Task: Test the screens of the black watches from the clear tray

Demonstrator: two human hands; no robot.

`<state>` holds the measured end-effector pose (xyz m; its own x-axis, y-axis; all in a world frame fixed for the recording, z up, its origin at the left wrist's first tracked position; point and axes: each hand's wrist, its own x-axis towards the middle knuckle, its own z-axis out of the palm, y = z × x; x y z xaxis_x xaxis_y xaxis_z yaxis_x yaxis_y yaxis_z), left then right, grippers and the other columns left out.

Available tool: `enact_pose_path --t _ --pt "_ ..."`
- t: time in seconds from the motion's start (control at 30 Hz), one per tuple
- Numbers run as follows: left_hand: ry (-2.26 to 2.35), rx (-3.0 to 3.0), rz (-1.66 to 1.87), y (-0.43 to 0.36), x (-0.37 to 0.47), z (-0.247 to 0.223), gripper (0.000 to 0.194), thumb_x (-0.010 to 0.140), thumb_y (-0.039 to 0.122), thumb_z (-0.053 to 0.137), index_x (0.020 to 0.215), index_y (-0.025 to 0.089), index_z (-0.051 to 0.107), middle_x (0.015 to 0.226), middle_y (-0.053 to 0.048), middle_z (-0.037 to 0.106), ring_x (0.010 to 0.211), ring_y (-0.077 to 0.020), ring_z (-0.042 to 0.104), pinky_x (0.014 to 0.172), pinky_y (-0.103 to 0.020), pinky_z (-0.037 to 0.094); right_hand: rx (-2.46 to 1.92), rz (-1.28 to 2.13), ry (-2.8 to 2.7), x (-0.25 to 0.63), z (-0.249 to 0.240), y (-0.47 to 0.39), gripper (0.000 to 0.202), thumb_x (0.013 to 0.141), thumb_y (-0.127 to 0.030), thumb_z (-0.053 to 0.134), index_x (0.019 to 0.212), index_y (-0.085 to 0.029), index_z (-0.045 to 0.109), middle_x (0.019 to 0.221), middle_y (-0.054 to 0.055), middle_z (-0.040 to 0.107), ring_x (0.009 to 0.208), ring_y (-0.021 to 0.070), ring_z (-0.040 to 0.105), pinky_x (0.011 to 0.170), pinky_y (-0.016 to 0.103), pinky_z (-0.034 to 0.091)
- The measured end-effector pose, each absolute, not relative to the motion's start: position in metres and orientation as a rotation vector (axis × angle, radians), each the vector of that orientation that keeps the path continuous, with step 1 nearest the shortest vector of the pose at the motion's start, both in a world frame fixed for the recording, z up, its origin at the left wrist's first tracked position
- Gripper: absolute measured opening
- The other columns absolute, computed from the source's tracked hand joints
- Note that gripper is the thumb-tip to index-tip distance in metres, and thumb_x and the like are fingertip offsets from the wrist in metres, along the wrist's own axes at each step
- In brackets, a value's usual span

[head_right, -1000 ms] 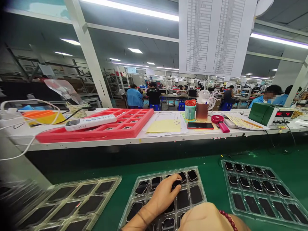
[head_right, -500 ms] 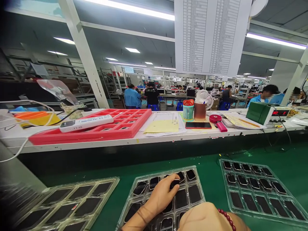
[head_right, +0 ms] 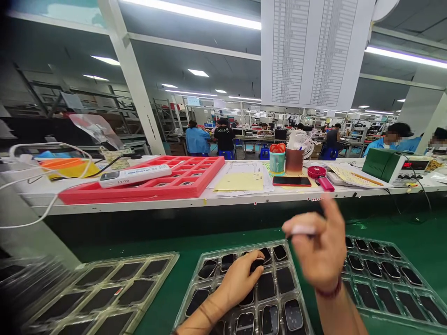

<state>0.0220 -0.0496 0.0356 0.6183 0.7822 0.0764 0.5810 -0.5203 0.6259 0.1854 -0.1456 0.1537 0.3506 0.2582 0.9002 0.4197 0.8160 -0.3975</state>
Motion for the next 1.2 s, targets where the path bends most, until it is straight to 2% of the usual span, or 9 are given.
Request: enact_pose_path --t 0.1,0.27,0.4,0.5,0.6,0.73,0.83,1.03,1.2 --pt "1.080 2.273 0.478 -0.050 0.022 0.036 0.028 0.082 0.024 0.048 0.108 0.023 0.059 0.113 -0.004 0.065 0.102 -0.0247 0.059 0.087 -0.035 0.043 -0.634 0.032 -0.935 0.223 0.166 -0.126 0.068 0.083 -0.022 0.062 0.144 -0.021 0.030 0.074 0.002 0.065 0.066 0.0165 0.059 0.054 0.027 0.048" --pt "1.054 2.241 0.509 -0.052 0.020 0.036 0.028 0.081 0.024 0.049 0.107 0.022 0.060 0.112 -0.005 0.065 0.104 -0.0269 0.059 0.087 -0.037 0.044 -0.521 0.031 -0.761 0.251 0.175 -0.133 0.055 0.080 -0.016 0.059 0.134 -0.019 0.050 0.071 0.004 0.063 0.055 0.0137 0.051 0.051 0.027 0.044" --pt "1.002 2.125 0.641 -0.046 0.021 0.030 0.023 0.081 0.029 0.050 0.099 0.022 0.063 0.103 -0.006 0.067 0.101 -0.0254 0.059 0.089 -0.037 0.043 -0.576 0.192 -1.002 0.216 0.163 -0.121 0.037 0.082 -0.024 0.061 0.119 -0.021 0.061 0.075 0.003 0.063 0.058 0.0140 0.053 0.051 0.026 0.044" --pt "0.923 1.825 0.737 -0.036 0.023 0.023 0.025 0.084 0.035 0.046 0.092 0.018 0.062 0.089 -0.006 0.067 0.085 -0.0210 0.062 0.073 -0.031 0.048 -0.718 0.519 -1.229 0.184 0.128 -0.088 0.028 0.083 -0.031 0.063 0.109 -0.020 0.063 0.081 0.005 0.064 0.064 0.0140 0.055 0.056 0.027 0.047" --pt "0.898 1.428 0.846 -0.027 0.023 0.020 0.027 0.084 0.038 0.045 0.094 0.016 0.057 0.077 -0.005 0.062 0.069 -0.0160 0.060 0.057 -0.023 0.046 -0.916 0.868 -1.255 0.171 0.073 -0.058 0.034 0.079 -0.043 0.066 0.100 -0.016 0.062 0.078 0.005 0.064 0.057 0.0121 0.053 0.051 0.024 0.044" --pt "0.876 1.252 0.913 -0.021 0.023 0.020 0.027 0.083 0.039 0.049 0.094 0.016 0.056 0.076 -0.003 0.062 0.057 -0.0096 0.054 0.054 -0.019 0.042 -1.095 1.112 -1.044 0.183 0.012 -0.050 0.047 0.077 -0.056 0.063 0.103 -0.017 0.060 0.083 0.006 0.065 0.054 0.0114 0.052 0.046 0.022 0.040" --pt "0.861 1.320 0.907 -0.018 0.024 0.014 0.019 0.081 0.028 0.050 0.094 0.015 0.058 0.074 -0.003 0.062 0.060 -0.0105 0.055 0.055 -0.019 0.043 -1.153 1.128 -1.091 0.193 -0.002 -0.055 0.045 0.081 -0.057 0.057 0.099 -0.017 0.060 0.076 0.004 0.063 0.055 0.0123 0.051 0.044 0.021 0.038" --pt "0.895 1.446 0.976 -0.016 0.025 -0.003 0.043 0.069 0.002 0.049 0.108 0.018 0.056 0.094 -0.005 0.066 0.081 -0.0136 0.061 0.068 -0.021 0.047 -1.192 1.128 -1.332 0.190 -0.006 -0.053 0.044 0.077 -0.031 0.063 0.118 -0.019 0.053 0.092 0.005 0.065 0.061 0.0119 0.053 0.051 0.023 0.045" --pt "0.968 1.295 0.955 -0.017 0.024 0.006 0.051 0.081 0.017 0.050 0.132 0.018 0.047 0.113 -0.010 0.062 0.081 -0.0153 0.061 0.051 -0.018 0.043 -1.006 1.323 -1.168 0.194 -0.006 -0.051 0.052 0.080 -0.036 0.061 0.130 -0.024 0.049 0.108 0.007 0.060 0.079 0.0156 0.058 0.061 0.027 0.052"
